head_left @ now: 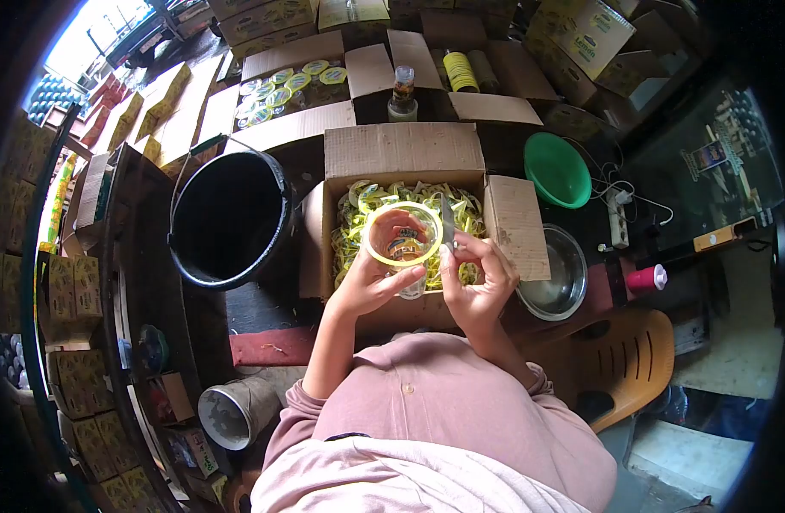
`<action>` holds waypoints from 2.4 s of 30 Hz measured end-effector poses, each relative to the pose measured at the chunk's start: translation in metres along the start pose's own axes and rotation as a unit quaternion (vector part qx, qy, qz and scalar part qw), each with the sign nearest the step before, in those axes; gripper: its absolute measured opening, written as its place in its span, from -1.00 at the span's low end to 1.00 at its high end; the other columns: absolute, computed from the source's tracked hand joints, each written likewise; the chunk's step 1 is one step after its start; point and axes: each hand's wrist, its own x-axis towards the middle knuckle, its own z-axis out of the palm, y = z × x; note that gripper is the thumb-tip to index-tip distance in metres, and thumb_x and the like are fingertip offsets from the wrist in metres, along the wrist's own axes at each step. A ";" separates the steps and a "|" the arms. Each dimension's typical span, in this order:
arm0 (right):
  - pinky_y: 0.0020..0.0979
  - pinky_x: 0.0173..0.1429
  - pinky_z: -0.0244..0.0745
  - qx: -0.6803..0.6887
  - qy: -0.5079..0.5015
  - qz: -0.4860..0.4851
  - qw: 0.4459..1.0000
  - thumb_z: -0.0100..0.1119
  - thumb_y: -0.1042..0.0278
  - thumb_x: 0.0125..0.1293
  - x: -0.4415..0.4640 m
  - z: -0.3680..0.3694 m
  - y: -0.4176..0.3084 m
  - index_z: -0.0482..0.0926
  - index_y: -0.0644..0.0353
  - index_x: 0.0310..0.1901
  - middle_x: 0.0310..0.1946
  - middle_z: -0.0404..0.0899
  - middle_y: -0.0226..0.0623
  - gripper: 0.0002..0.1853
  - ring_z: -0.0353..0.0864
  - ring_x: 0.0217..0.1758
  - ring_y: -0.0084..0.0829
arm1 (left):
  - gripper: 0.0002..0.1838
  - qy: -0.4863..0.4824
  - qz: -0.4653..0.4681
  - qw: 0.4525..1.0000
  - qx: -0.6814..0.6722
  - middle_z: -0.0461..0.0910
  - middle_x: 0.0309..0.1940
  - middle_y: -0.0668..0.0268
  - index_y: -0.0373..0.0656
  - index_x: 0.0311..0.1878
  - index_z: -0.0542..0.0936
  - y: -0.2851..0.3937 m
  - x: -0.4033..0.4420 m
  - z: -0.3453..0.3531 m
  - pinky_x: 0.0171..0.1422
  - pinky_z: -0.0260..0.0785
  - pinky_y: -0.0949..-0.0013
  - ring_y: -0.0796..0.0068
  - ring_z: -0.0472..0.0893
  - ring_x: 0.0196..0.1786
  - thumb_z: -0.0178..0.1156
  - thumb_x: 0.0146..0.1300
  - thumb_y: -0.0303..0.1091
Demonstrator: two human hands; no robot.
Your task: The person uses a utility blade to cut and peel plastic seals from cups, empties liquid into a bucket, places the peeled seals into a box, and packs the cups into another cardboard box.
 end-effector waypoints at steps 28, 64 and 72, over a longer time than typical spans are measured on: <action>-0.51 -0.42 0.43 -0.042 0.014 -0.025 0.999 0.22 0.62 -0.02 0.004 0.000 0.005 0.56 0.20 -0.22 -0.57 0.50 -0.36 -0.73 0.53 -0.54 -0.52 | -0.36 0.015 -0.050 0.991 -0.119 0.23 0.13 0.15 -0.14 0.27 0.03 -0.007 -0.001 0.008 0.30 0.05 0.27 0.35 0.23 0.23 0.09 0.17 -0.50; -0.51 -0.41 0.42 -0.002 -0.010 -0.011 1.000 0.18 0.67 -0.04 0.020 0.000 0.005 0.57 0.24 -0.23 -0.53 0.52 -0.30 -0.73 0.54 -0.54 -0.52 | -0.22 -0.004 -0.038 0.999 0.016 0.35 0.01 0.15 -0.24 0.23 0.04 0.006 -0.001 -0.003 0.26 0.15 0.32 0.35 0.36 0.10 0.28 -0.01 -0.48; -0.52 -0.43 0.40 -0.010 0.017 -0.005 1.000 0.23 0.61 -0.04 0.003 -0.007 0.003 0.58 0.20 -0.24 -0.60 0.50 -0.37 -0.75 0.52 -0.56 -0.55 | -0.20 0.013 -0.038 0.999 0.006 0.34 0.02 0.19 -0.22 0.24 0.05 0.002 -0.001 -0.002 0.26 0.13 0.33 0.37 0.32 0.12 0.32 -0.02 -0.49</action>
